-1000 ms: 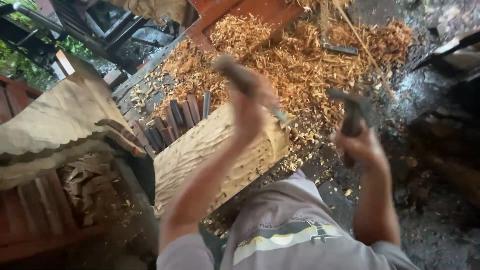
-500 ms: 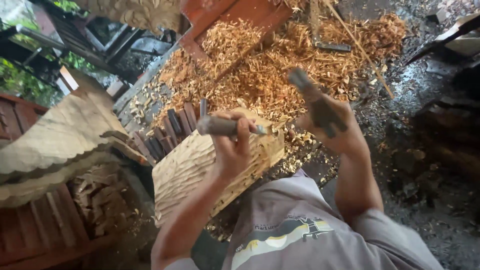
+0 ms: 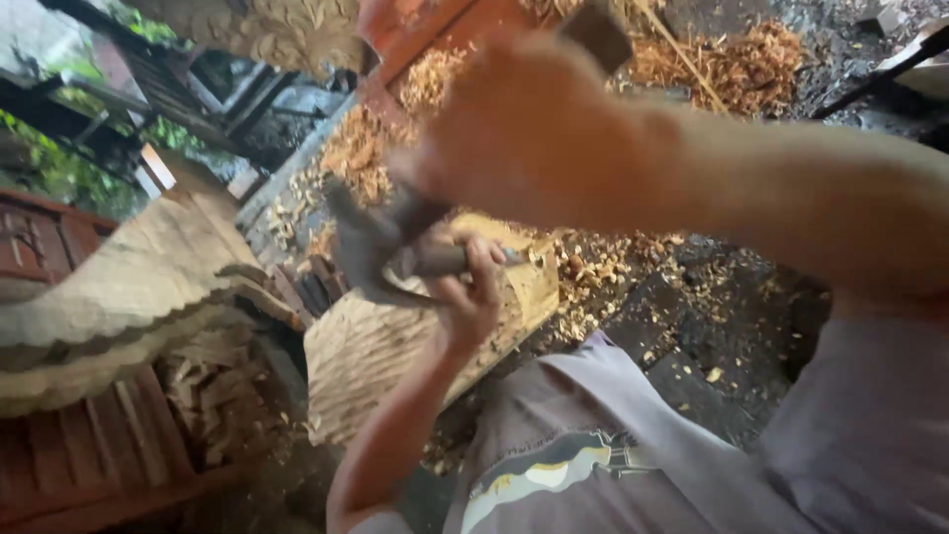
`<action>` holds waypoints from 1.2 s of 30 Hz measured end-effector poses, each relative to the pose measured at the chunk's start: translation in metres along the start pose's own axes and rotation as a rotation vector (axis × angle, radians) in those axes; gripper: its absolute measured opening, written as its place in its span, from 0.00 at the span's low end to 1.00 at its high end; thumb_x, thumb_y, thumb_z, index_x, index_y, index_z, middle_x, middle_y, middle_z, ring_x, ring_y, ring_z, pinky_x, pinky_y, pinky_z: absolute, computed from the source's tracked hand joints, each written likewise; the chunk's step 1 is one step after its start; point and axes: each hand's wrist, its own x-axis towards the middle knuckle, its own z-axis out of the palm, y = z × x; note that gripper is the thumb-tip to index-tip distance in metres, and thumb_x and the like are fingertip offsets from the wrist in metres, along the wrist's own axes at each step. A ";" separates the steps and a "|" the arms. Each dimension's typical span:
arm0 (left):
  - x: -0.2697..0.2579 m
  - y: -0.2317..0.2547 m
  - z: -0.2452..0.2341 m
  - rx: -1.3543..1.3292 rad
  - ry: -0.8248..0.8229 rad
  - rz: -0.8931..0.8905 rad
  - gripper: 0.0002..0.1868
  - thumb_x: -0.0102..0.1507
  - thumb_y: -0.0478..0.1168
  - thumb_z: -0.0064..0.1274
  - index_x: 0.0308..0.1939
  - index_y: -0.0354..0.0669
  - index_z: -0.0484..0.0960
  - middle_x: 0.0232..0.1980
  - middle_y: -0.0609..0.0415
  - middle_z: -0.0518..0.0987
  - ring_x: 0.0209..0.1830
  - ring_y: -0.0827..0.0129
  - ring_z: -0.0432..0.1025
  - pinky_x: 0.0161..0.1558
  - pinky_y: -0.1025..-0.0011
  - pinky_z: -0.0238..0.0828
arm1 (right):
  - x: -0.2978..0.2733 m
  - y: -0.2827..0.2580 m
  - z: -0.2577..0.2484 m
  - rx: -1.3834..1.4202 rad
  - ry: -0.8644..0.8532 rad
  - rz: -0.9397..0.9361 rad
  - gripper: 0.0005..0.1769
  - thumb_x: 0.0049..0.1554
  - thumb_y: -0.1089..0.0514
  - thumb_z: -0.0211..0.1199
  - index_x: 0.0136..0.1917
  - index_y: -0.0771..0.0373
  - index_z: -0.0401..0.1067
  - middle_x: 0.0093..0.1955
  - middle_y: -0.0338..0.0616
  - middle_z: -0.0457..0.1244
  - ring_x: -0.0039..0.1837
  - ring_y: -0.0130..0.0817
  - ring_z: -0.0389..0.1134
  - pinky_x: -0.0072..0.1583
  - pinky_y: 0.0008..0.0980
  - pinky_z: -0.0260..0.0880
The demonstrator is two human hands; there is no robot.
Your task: The person carves a wooden object using a hammer and a chisel, striking the chisel into the wood to remove shavings and create decorative patterns.
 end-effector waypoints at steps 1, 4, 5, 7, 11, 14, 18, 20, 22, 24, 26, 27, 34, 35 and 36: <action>0.003 -0.002 0.001 -0.112 0.036 -0.022 0.11 0.74 0.30 0.42 0.54 0.39 0.56 0.49 0.49 0.69 0.38 0.70 0.74 0.43 0.69 0.80 | 0.000 0.006 0.000 -0.063 0.214 -0.005 0.08 0.51 0.55 0.66 0.47 0.52 0.75 0.40 0.37 0.69 0.37 0.34 0.73 0.36 0.34 0.73; 0.004 -0.002 0.001 -0.070 0.031 0.000 0.07 0.76 0.30 0.41 0.53 0.40 0.58 0.47 0.49 0.72 0.39 0.67 0.75 0.49 0.62 0.83 | 0.001 0.002 0.013 0.479 0.321 0.064 0.12 0.52 0.60 0.68 0.51 0.59 0.76 0.36 0.42 0.69 0.35 0.39 0.72 0.35 0.42 0.69; 0.003 -0.001 0.000 -0.003 0.001 0.000 0.06 0.76 0.29 0.40 0.53 0.40 0.60 0.44 0.50 0.72 0.37 0.67 0.75 0.48 0.62 0.82 | 0.004 -0.005 0.018 0.470 0.115 0.065 0.09 0.53 0.61 0.66 0.50 0.57 0.76 0.35 0.41 0.68 0.34 0.37 0.71 0.34 0.40 0.70; 0.001 0.001 0.001 0.131 -0.056 0.006 0.05 0.77 0.28 0.39 0.53 0.41 0.64 0.38 0.50 0.73 0.35 0.66 0.74 0.44 0.62 0.80 | 0.008 -0.020 0.021 0.434 -0.292 0.068 0.06 0.57 0.61 0.62 0.48 0.55 0.75 0.33 0.39 0.68 0.33 0.32 0.71 0.33 0.35 0.73; 0.010 -0.012 0.005 -0.130 -0.018 -0.115 0.11 0.74 0.30 0.40 0.55 0.41 0.56 0.46 0.48 0.70 0.38 0.70 0.71 0.42 0.65 0.79 | 0.001 0.009 0.006 -0.097 0.063 0.036 0.05 0.56 0.52 0.62 0.45 0.51 0.76 0.38 0.38 0.69 0.40 0.31 0.73 0.38 0.34 0.73; 0.013 -0.017 0.001 -0.143 0.010 -0.154 0.10 0.74 0.30 0.40 0.55 0.42 0.57 0.45 0.47 0.72 0.36 0.70 0.73 0.40 0.66 0.83 | 0.001 0.015 0.003 -0.166 0.362 0.053 0.10 0.48 0.50 0.62 0.45 0.50 0.74 0.42 0.36 0.70 0.43 0.28 0.74 0.40 0.30 0.75; 0.013 -0.017 0.008 -0.047 -0.031 -0.049 0.10 0.74 0.29 0.40 0.55 0.42 0.57 0.47 0.46 0.70 0.37 0.68 0.72 0.42 0.65 0.83 | 0.014 -0.002 0.015 0.090 -0.365 0.101 0.09 0.62 0.52 0.59 0.51 0.56 0.75 0.36 0.40 0.68 0.40 0.33 0.72 0.37 0.36 0.75; 0.011 -0.014 0.008 -0.067 -0.055 -0.086 0.10 0.74 0.29 0.41 0.54 0.43 0.57 0.46 0.47 0.70 0.37 0.69 0.72 0.41 0.66 0.83 | 0.011 0.001 0.015 0.054 -0.409 0.096 0.09 0.62 0.51 0.61 0.53 0.55 0.76 0.36 0.39 0.68 0.43 0.35 0.72 0.42 0.40 0.74; 0.018 -0.015 0.006 -0.193 -0.041 -0.207 0.09 0.74 0.30 0.41 0.52 0.43 0.58 0.46 0.49 0.70 0.36 0.71 0.73 0.39 0.67 0.85 | 0.007 0.020 0.006 -0.152 -0.128 0.040 0.15 0.53 0.49 0.66 0.54 0.48 0.76 0.38 0.36 0.69 0.49 0.35 0.73 0.53 0.44 0.73; 0.018 -0.019 0.006 -0.200 -0.032 -0.137 0.10 0.75 0.29 0.41 0.55 0.42 0.57 0.47 0.49 0.69 0.38 0.71 0.71 0.47 0.65 0.83 | 0.004 0.026 0.005 0.184 0.213 0.171 0.15 0.57 0.54 0.65 0.57 0.56 0.77 0.43 0.44 0.70 0.46 0.40 0.73 0.46 0.43 0.75; 0.009 -0.020 0.008 -0.146 -0.017 -0.142 0.11 0.75 0.29 0.41 0.56 0.41 0.57 0.46 0.49 0.70 0.38 0.71 0.71 0.47 0.65 0.81 | 0.002 0.014 0.012 0.319 0.038 0.272 0.12 0.61 0.54 0.63 0.57 0.57 0.76 0.44 0.45 0.70 0.44 0.41 0.73 0.42 0.43 0.76; 0.009 -0.020 0.008 -0.081 -0.003 -0.162 0.11 0.73 0.29 0.41 0.56 0.41 0.58 0.43 0.49 0.71 0.37 0.70 0.72 0.43 0.66 0.80 | 0.008 -0.003 0.015 0.270 -0.293 0.292 0.10 0.64 0.52 0.60 0.57 0.54 0.75 0.42 0.43 0.70 0.43 0.39 0.73 0.41 0.43 0.76; 0.011 -0.027 0.010 -0.175 0.002 -0.177 0.10 0.74 0.31 0.42 0.54 0.40 0.57 0.45 0.50 0.73 0.37 0.71 0.74 0.45 0.68 0.85 | 0.008 0.029 0.002 -0.082 0.345 0.018 0.10 0.62 0.56 0.66 0.54 0.61 0.76 0.46 0.40 0.70 0.44 0.32 0.73 0.44 0.33 0.76; 0.010 -0.028 0.011 -0.190 0.002 -0.154 0.10 0.75 0.31 0.42 0.54 0.41 0.57 0.46 0.50 0.72 0.37 0.71 0.73 0.46 0.67 0.84 | 0.008 0.026 0.008 0.149 0.344 0.104 0.09 0.59 0.57 0.66 0.53 0.62 0.76 0.44 0.41 0.69 0.42 0.33 0.72 0.42 0.35 0.74; 0.010 -0.030 0.011 -0.205 0.002 -0.130 0.09 0.75 0.30 0.42 0.54 0.41 0.58 0.47 0.50 0.72 0.38 0.72 0.72 0.48 0.66 0.84 | 0.012 0.020 0.016 0.379 0.342 0.191 0.09 0.56 0.59 0.67 0.51 0.63 0.76 0.42 0.42 0.69 0.40 0.34 0.72 0.41 0.37 0.73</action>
